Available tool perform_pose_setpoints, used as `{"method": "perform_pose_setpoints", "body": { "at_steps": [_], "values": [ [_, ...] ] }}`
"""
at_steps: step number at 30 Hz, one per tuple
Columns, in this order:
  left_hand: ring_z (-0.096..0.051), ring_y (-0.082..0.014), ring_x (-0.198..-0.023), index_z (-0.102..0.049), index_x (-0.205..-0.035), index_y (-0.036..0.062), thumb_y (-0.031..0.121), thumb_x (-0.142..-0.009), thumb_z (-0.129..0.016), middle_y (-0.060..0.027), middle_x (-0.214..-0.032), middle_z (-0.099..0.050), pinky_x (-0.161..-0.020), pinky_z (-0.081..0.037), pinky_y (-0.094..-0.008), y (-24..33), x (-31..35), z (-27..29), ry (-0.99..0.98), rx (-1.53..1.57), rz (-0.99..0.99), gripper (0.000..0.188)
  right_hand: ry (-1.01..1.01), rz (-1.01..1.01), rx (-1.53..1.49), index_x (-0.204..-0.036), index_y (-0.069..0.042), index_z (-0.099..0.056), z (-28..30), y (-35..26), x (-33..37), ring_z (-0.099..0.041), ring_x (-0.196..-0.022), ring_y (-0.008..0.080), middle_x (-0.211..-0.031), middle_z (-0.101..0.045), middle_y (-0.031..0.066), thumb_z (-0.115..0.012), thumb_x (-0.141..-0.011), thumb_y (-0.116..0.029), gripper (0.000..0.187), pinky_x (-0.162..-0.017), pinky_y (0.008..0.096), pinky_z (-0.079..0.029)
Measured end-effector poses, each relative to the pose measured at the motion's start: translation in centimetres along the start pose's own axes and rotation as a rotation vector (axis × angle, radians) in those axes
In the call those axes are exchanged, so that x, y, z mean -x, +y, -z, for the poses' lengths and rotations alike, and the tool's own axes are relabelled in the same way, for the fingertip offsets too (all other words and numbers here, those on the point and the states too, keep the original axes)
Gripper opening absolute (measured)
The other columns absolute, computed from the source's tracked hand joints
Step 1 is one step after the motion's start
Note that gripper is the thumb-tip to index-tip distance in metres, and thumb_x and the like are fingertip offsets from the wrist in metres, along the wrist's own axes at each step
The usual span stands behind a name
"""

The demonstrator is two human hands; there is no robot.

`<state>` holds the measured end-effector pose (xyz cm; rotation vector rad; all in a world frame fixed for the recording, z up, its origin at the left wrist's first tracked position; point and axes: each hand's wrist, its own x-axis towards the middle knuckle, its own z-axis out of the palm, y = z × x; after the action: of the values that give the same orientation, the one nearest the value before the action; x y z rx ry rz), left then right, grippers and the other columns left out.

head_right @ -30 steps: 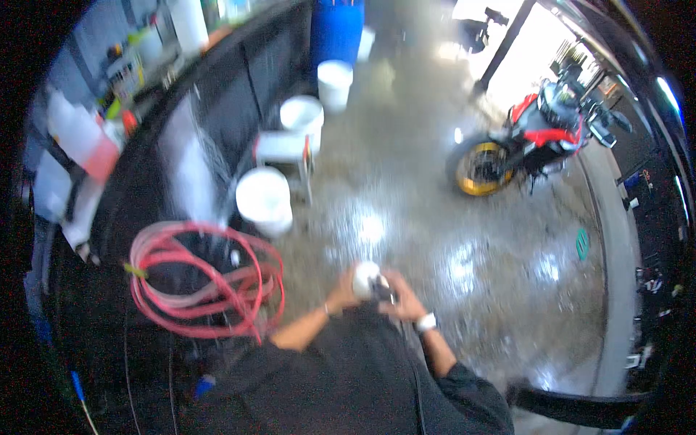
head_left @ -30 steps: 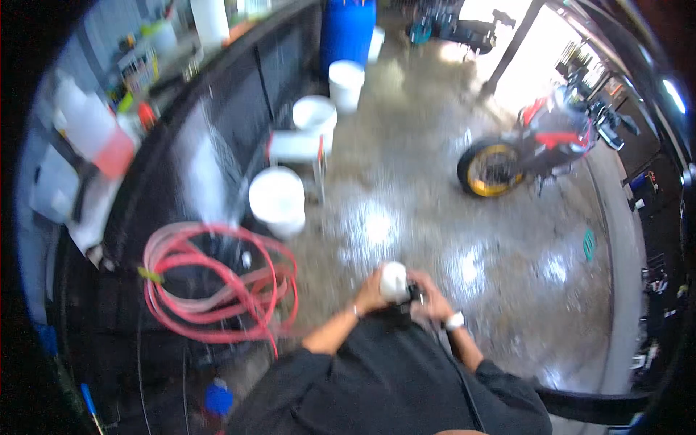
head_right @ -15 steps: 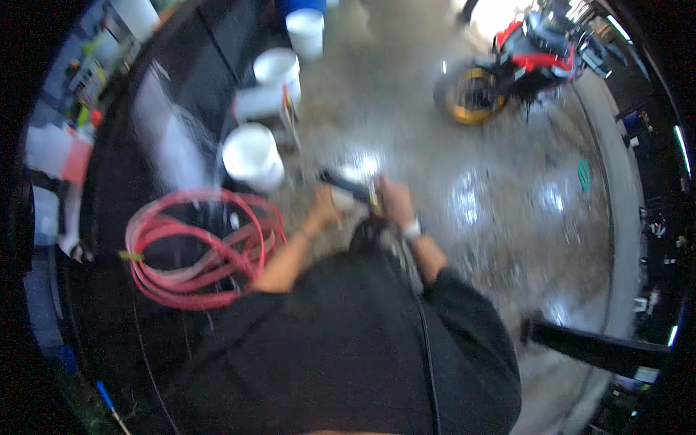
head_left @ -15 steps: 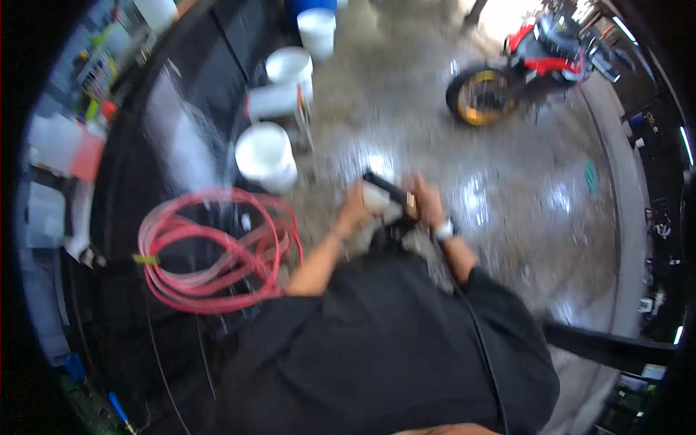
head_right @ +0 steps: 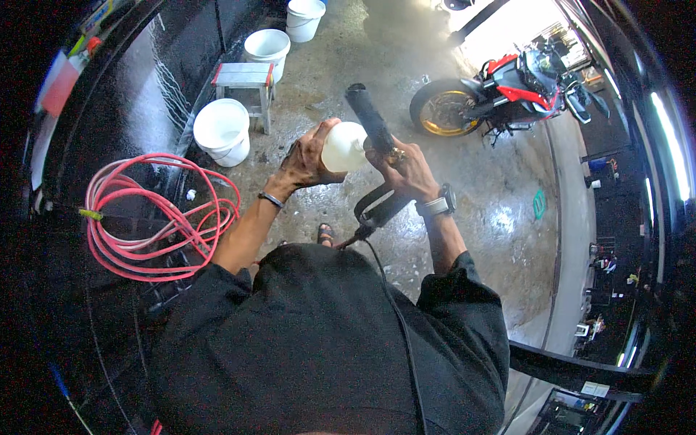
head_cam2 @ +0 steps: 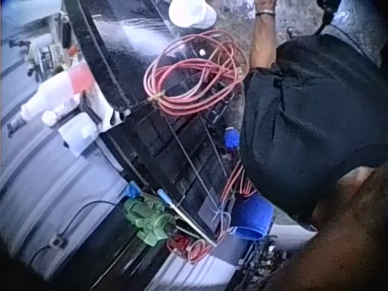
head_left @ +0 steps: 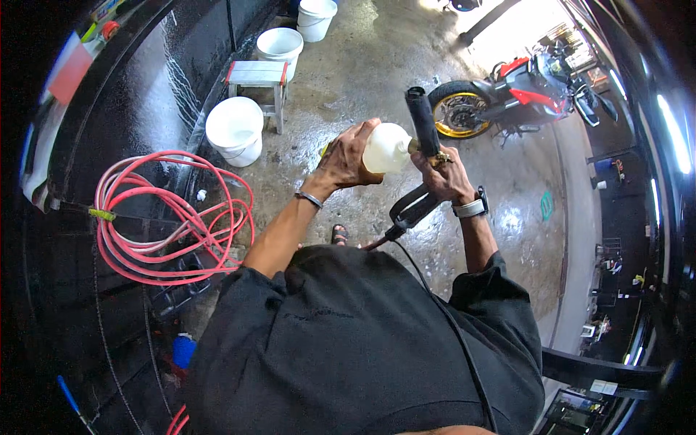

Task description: Assemble a foam cannon by attaching the bottle and nozzle components to a pressure washer gun.

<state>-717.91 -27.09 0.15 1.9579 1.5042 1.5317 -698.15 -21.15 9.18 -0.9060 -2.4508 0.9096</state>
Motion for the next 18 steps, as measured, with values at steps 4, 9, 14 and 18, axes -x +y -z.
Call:
{"method": "perform_pose_setpoints", "body": {
  "at_steps": [4, 9, 14, 18],
  "values": [
    [-0.057, -0.0387, -0.093, -0.040, -0.117, 0.0044, 0.022, -0.051, -0.078, -0.0190, -0.102, -0.056, -0.081, -0.048, -0.0439, -0.5, -2.9, 1.8, -0.071, -0.012, -0.284, 0.078, -0.198, -0.011, 0.022, -0.100, -0.002, -0.061, 3.2, -1.2, -1.5, -0.056, -0.065, 0.0180, -0.071, -0.058, 0.0113, -0.054, -0.088, -0.031, 0.032, -0.060, 0.0328, -0.044],
    [-0.058, -0.0380, -0.090, -0.038, -0.122, 0.0067, 0.021, -0.054, -0.075, -0.0183, -0.097, -0.056, -0.077, -0.050, -0.0433, 0.0, -4.8, 3.6, -0.067, -0.017, -0.302, 0.079, -0.318, -0.113, 0.234, -0.101, -0.002, -0.060, 4.6, -3.3, -4.2, -0.056, -0.064, 0.0228, -0.069, -0.055, 0.0129, -0.047, -0.090, -0.046, 0.047, -0.060, 0.0373, -0.042],
    [-0.061, -0.0345, -0.086, -0.035, -0.131, 0.0210, 0.024, -0.054, -0.074, -0.0153, -0.098, -0.057, -0.071, -0.051, -0.0439, 1.1, -2.4, 4.0, 0.033, -0.245, -0.174, 0.086, -0.134, 0.065, 0.233, -0.104, -0.004, -0.054, 2.4, -3.9, -4.5, -0.057, -0.060, 0.0165, -0.066, -0.054, 0.0075, -0.060, -0.087, -0.034, 0.035, -0.057, 0.0338, -0.043],
    [-0.060, -0.0354, -0.089, -0.037, -0.131, 0.0165, 0.022, -0.055, -0.077, -0.0161, -0.105, -0.053, -0.073, -0.052, -0.0433, 1.4, -1.4, 4.6, 0.050, -0.196, -0.147, 0.086, -0.122, -0.037, -0.150, -0.106, -0.005, -0.052, 1.6, -4.0, -4.9, -0.050, -0.057, 0.0064, -0.072, -0.054, -0.0007, -0.062, -0.086, -0.021, 0.027, -0.051, 0.0232, -0.042]
  ]
}}
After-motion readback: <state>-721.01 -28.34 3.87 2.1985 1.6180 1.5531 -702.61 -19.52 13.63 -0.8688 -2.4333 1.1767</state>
